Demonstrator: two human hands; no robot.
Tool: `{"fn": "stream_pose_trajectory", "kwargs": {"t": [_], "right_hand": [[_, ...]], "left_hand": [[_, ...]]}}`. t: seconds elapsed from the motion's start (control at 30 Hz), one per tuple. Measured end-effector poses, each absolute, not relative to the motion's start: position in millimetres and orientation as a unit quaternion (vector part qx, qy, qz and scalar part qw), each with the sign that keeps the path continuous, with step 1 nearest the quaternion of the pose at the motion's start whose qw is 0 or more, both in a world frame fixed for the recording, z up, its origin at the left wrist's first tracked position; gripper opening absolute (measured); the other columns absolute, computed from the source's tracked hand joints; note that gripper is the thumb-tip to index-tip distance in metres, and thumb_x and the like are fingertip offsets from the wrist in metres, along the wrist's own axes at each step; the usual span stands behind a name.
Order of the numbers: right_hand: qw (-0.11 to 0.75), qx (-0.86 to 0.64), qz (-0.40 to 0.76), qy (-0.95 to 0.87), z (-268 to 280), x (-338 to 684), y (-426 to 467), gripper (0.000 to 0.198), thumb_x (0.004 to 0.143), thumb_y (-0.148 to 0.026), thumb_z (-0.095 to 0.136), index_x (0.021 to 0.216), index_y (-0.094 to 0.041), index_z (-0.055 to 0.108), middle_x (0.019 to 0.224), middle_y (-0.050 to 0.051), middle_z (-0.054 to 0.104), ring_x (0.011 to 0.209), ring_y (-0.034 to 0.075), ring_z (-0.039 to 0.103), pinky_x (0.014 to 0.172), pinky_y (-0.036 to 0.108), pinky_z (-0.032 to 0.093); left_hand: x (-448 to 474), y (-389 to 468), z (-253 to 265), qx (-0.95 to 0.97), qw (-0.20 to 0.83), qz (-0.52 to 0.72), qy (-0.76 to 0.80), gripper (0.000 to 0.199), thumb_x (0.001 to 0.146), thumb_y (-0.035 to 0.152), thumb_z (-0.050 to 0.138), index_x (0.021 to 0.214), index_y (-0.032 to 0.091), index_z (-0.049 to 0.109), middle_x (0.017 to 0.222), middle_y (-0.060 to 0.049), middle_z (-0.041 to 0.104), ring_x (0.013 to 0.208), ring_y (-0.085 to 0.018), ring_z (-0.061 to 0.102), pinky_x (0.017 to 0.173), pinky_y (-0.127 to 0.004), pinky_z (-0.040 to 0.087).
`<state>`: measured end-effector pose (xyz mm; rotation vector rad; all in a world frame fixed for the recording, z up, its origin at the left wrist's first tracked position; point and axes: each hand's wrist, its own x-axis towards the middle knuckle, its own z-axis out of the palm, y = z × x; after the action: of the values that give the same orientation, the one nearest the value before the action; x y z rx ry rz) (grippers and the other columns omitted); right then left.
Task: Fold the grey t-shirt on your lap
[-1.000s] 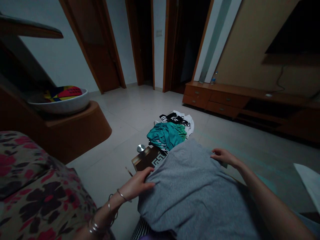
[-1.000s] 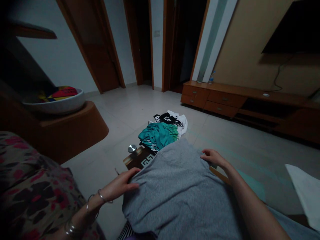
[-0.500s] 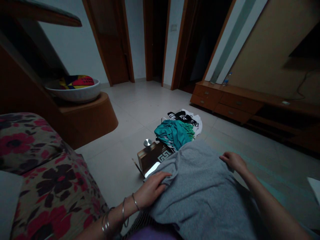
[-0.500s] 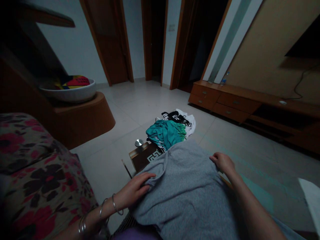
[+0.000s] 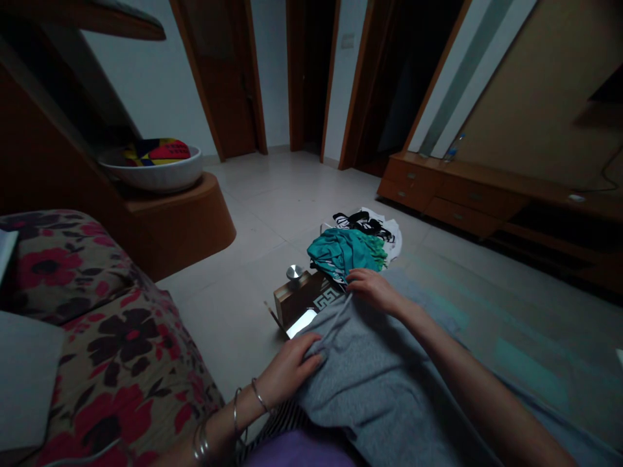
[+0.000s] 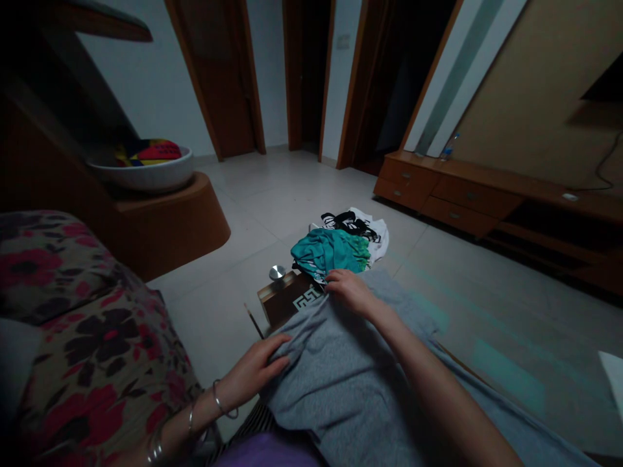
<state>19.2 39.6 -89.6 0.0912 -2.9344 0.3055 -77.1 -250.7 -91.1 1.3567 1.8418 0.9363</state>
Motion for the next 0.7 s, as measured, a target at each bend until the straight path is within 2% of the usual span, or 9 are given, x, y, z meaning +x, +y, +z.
{"fn": "stream_pose_trajectory", "kwargs": {"t": [0.13,0.3,0.5,0.6,0.7], "right_hand": [[0.017,0.036,0.115,-0.993,-87.0,11.1,51.1,0.021,0.088,-0.022,0.052,0.091,-0.021,0.073,0.087,0.006,0.069,0.085,0.018,0.06,0.083,0.03,0.037],[-0.062,-0.007,0.107,-0.992,-82.3,-5.0,57.5,0.021,0.085,-0.025,0.056,0.094,-0.02,0.074,0.092,0.007,0.071,0.086,0.019,0.061,0.073,0.026,0.036],[-0.137,-0.038,0.064,-0.988,-87.2,-16.8,52.1,0.027,0.08,-0.038,0.064,0.101,-0.023,0.072,0.102,0.008,0.068,0.094,0.022,0.06,0.07,0.025,0.036],[-0.159,-0.047,0.056,-0.985,-88.4,-15.3,49.8,0.029,0.077,-0.037,0.067,0.101,-0.021,0.071,0.103,0.009,0.067,0.095,0.023,0.06,0.068,0.024,0.036],[-0.163,-0.072,0.085,-0.98,-84.9,-10.8,51.0,0.023,0.08,-0.031,0.062,0.097,-0.017,0.07,0.093,0.008,0.069,0.083,0.019,0.061,0.063,0.023,0.034]], "left_hand": [[-58.0,-258.3,-97.7,0.519,0.351,0.374,0.684,0.03,0.089,0.032,0.048,0.114,0.019,0.058,0.113,-0.005,0.065,0.104,-0.019,0.058,0.092,-0.028,0.043],[-69.3,-257.7,-106.8,0.464,0.319,0.373,0.737,0.027,0.089,0.025,0.042,0.11,0.018,0.059,0.105,-0.005,0.066,0.097,-0.019,0.059,0.087,-0.029,0.044],[-103.6,-261.1,-119.3,0.475,0.161,0.274,0.821,0.024,0.083,0.02,0.046,0.102,0.017,0.06,0.105,-0.009,0.058,0.105,-0.023,0.051,0.09,-0.034,0.041],[-108.8,-260.1,-123.8,0.492,0.188,0.25,0.813,0.022,0.081,0.024,0.05,0.101,0.017,0.058,0.102,-0.008,0.058,0.099,-0.022,0.051,0.087,-0.034,0.041],[-113.6,-253.7,-119.9,0.497,0.239,0.238,0.8,0.012,0.072,0.021,0.055,0.083,0.017,0.054,0.089,-0.005,0.057,0.087,-0.02,0.053,0.078,-0.03,0.04]]}}
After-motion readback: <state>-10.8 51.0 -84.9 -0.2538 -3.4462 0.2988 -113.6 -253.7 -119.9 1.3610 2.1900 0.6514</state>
